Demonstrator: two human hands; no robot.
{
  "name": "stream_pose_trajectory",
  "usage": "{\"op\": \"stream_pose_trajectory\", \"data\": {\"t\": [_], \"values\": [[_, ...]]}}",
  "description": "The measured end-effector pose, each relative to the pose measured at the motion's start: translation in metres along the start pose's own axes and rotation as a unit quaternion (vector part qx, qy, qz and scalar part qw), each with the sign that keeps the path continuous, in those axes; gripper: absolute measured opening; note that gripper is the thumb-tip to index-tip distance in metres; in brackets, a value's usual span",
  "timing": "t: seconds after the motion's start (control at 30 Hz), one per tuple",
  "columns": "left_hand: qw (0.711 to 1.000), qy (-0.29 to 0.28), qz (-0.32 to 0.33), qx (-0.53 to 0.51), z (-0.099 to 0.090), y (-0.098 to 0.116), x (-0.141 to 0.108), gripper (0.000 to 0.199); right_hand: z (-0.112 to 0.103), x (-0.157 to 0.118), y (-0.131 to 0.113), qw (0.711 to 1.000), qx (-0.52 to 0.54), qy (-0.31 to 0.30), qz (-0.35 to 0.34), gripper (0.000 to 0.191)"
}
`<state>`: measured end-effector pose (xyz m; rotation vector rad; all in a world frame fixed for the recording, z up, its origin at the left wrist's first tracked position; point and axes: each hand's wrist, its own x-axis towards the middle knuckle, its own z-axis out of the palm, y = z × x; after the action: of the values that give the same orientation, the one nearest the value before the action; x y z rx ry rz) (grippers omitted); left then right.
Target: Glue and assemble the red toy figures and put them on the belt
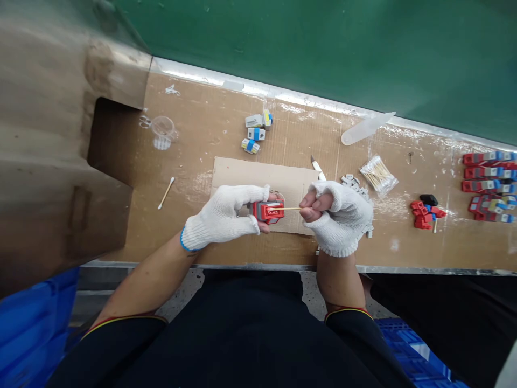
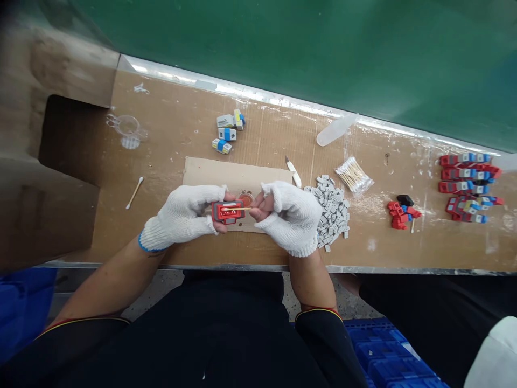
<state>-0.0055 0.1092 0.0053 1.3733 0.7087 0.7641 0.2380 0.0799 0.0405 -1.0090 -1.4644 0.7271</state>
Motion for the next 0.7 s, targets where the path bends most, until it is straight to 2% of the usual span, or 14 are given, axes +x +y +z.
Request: {"op": "stream_pose_trajectory", "data": {"t": [0.27, 0.4, 0.7], "values": [[0.998, 0.013, 0.015, 0.053, 0.0, 0.003, 0.001, 0.051, 0.001, 0.005, -0.004, 0.998, -0.015, -0.01, -0.054, 0.046], [0.997, 0.026, 0.02, 0.073, -0.001, 0.009, 0.003, 0.053, 0.002, 0.007, -0.005, 0.998, -0.032, 0.002, -0.055, 0.05], [0.988, 0.04, 0.041, 0.143, -0.004, 0.012, 0.003, 0.04, -0.002, 0.004, -0.002, 0.995, -0.073, -0.004, -0.065, 0.047]]}}
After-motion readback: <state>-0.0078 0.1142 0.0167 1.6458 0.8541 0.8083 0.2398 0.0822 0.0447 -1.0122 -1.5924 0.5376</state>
